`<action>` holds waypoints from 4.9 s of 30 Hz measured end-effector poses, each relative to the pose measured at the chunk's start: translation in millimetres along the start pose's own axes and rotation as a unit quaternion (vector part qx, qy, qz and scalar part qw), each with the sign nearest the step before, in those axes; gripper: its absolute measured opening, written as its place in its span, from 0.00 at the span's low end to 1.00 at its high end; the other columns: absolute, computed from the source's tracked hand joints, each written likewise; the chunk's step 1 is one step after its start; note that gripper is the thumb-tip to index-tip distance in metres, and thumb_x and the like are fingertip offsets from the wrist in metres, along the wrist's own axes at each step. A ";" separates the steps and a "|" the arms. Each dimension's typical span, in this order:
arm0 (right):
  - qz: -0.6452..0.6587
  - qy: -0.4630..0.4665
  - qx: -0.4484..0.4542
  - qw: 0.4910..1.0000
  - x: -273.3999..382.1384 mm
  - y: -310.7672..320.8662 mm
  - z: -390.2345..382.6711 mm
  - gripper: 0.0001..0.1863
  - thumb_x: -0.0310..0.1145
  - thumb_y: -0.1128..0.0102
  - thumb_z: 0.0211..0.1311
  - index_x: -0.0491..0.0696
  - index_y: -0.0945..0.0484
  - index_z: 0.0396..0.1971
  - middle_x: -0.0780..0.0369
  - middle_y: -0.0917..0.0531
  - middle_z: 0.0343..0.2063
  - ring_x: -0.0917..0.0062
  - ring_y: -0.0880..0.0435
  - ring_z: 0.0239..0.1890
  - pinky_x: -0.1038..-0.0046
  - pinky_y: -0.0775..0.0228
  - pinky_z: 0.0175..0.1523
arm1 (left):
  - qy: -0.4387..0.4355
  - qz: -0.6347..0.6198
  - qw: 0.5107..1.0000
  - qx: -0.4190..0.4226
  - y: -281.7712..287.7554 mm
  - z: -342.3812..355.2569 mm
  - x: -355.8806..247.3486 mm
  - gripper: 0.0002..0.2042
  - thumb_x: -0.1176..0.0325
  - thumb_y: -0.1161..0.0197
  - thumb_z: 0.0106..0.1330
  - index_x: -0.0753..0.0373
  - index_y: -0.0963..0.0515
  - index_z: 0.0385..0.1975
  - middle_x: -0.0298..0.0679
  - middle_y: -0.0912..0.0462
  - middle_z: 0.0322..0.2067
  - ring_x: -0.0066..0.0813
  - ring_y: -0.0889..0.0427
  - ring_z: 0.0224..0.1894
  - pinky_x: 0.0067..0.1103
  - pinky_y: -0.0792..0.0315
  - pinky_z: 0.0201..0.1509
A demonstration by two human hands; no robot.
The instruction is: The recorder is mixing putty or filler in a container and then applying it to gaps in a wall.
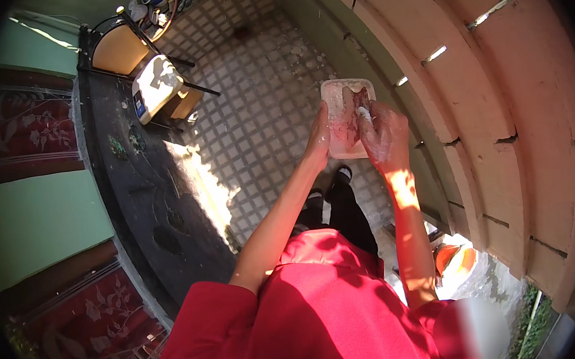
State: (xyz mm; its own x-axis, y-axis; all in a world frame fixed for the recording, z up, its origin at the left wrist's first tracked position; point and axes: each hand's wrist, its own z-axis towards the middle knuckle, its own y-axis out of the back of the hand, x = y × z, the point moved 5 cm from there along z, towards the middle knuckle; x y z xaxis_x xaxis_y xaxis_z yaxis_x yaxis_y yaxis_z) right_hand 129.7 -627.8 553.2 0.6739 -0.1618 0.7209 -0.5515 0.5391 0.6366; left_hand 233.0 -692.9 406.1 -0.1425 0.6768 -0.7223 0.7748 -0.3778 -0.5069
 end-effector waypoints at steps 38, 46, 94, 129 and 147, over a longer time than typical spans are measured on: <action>0.076 0.142 0.164 0.973 74.5 -242.8 395.3 0.10 0.28 0.44 0.55 0.37 0.23 0.33 0.48 0.23 0.25 0.53 0.23 0.26 0.63 0.32 0.33 | -0.093 -0.046 0.983 -0.148 163.6 271.6 -296.4 0.32 0.42 0.63 0.75 0.65 0.38 0.64 0.44 0.29 0.60 0.30 0.29 0.61 0.28 0.36 0.66; 0.063 0.103 0.147 0.982 117.9 -286.3 452.4 0.08 0.27 0.44 0.57 0.36 0.23 0.30 0.48 0.23 0.24 0.54 0.23 0.24 0.62 0.32 0.31 | -0.113 -0.071 0.991 -0.031 180.3 303.2 -382.5 0.32 0.41 0.66 0.74 0.62 0.41 0.66 0.42 0.31 0.61 0.30 0.30 0.62 0.29 0.36 0.67; 0.070 0.099 0.155 0.980 57.0 -327.9 667.7 0.09 0.28 0.44 0.55 0.40 0.21 0.33 0.49 0.21 0.28 0.51 0.22 0.32 0.58 0.30 0.37 | -0.096 -0.109 0.986 -0.088 152.8 498.0 -481.5 0.30 0.41 0.65 0.74 0.61 0.35 0.61 0.40 0.26 0.56 0.30 0.25 0.56 0.29 0.29 0.60; 0.036 -0.103 0.071 0.992 5.2 -359.0 743.1 0.17 0.26 0.47 0.55 0.40 0.20 0.44 0.51 0.17 0.32 0.66 0.18 0.36 0.69 0.28 0.45 | -0.049 0.013 0.998 -0.032 238.5 571.4 -543.6 0.36 0.42 0.63 0.75 0.71 0.44 0.68 0.47 0.40 0.67 0.32 0.42 0.69 0.24 0.50 0.71; 0.002 -0.112 -0.016 0.994 30.8 -394.5 746.8 0.20 0.25 0.41 0.47 0.42 0.20 0.44 0.48 0.16 0.35 0.56 0.16 0.41 0.63 0.26 0.46 | -0.043 0.034 0.998 -0.006 260.7 584.3 -571.2 0.37 0.41 0.63 0.74 0.71 0.45 0.68 0.46 0.42 0.69 0.32 0.45 0.70 0.25 0.52 0.72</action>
State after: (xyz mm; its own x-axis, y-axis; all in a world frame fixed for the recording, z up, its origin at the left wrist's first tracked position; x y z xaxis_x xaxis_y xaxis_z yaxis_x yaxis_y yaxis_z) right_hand 0.9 -1462.7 528.9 0.5444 -0.3374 0.7680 -0.5354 0.5650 0.6278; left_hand 156.5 -1547.2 411.6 -0.1418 0.5923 -0.7931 0.7915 -0.4133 -0.4502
